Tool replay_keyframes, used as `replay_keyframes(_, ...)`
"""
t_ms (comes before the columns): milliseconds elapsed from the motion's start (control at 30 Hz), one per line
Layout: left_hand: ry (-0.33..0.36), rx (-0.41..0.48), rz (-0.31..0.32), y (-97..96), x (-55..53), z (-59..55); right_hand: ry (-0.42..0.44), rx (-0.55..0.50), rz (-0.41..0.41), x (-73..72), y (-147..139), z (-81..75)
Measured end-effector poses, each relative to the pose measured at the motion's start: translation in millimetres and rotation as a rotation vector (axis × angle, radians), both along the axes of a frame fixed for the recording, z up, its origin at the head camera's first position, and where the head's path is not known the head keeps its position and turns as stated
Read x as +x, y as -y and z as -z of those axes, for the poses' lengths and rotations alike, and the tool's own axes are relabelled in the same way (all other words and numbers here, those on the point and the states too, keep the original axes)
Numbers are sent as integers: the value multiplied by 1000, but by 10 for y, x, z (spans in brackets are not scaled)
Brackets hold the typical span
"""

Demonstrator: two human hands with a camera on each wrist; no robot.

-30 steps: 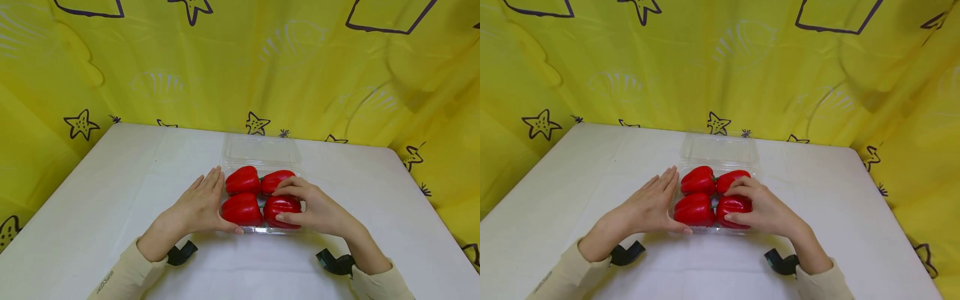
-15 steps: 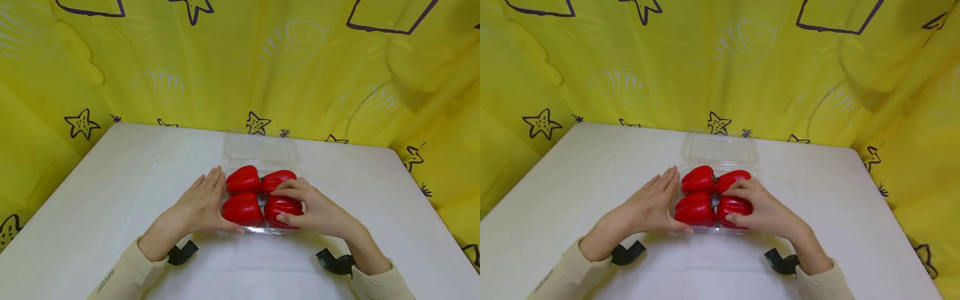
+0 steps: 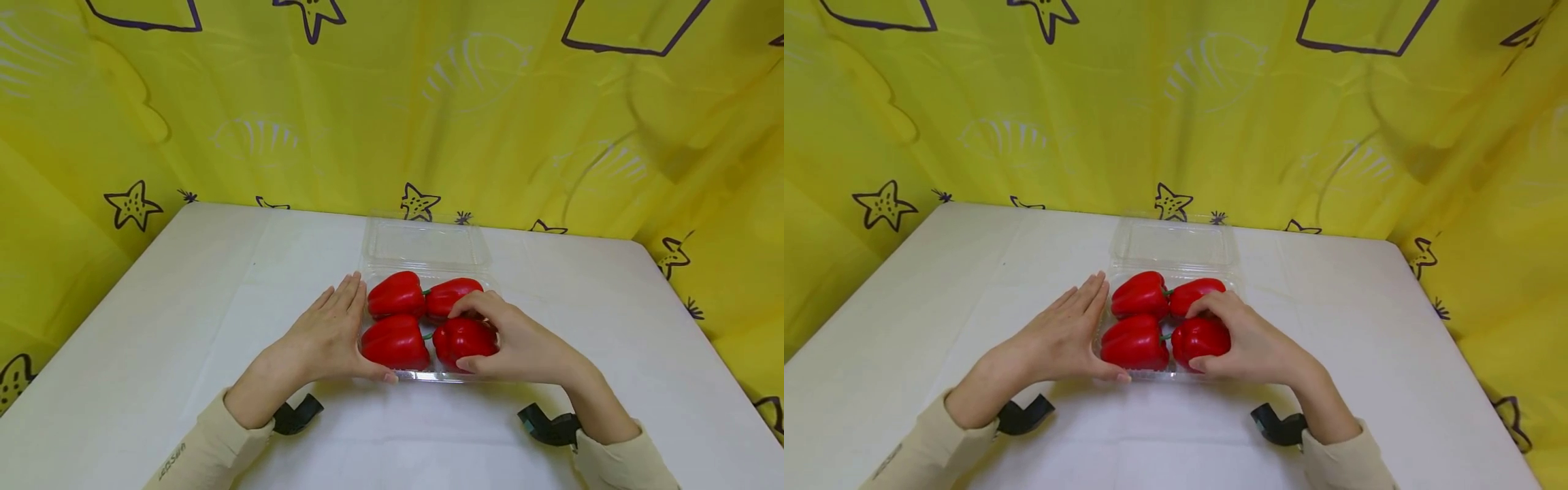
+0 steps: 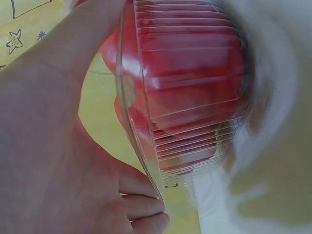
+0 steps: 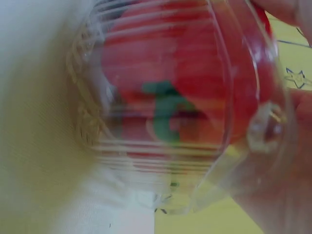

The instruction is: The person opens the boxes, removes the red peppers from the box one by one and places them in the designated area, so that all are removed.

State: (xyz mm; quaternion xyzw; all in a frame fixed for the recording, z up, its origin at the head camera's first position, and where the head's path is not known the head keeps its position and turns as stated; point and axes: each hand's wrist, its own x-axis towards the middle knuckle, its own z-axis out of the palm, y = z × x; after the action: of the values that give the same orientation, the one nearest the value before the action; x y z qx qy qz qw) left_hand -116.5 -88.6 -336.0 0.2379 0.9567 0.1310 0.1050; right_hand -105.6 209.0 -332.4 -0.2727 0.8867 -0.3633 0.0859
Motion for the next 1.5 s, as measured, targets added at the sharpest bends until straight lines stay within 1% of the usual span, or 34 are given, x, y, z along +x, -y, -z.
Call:
replay_keyframes(100,1,6,3,-2,3,4,61,-59,-3,-19,-46,15)
replay_keyframes(200,0,8,4,-6,4,5,101,-122,3,-37,-69,21)
replay_keyframes(333,0,6,4,-6,3,5,123,-181,13,-61,-81,28)
replay_keyframes(400,0,7,3,-4,4,3,120,-199,11,-71,-87,30)
replay_keyframes(667,1,12,-3,1,11,-2,68,-187,43,-73,-102,3)
replay_keyframes(900,3,12,-6,-1,17,-2,53,-188,33,-45,-137,-74)
replay_keyframes(1200,8,6,-8,14,16,-4,-3,-78,40,2,-173,-209)
replay_keyframes(1333,8,8,-7,15,12,-3,-25,-65,71,23,-209,-285)
replay_keyframes(1500,10,8,-5,8,12,3,-80,-26,98,23,-232,-346)
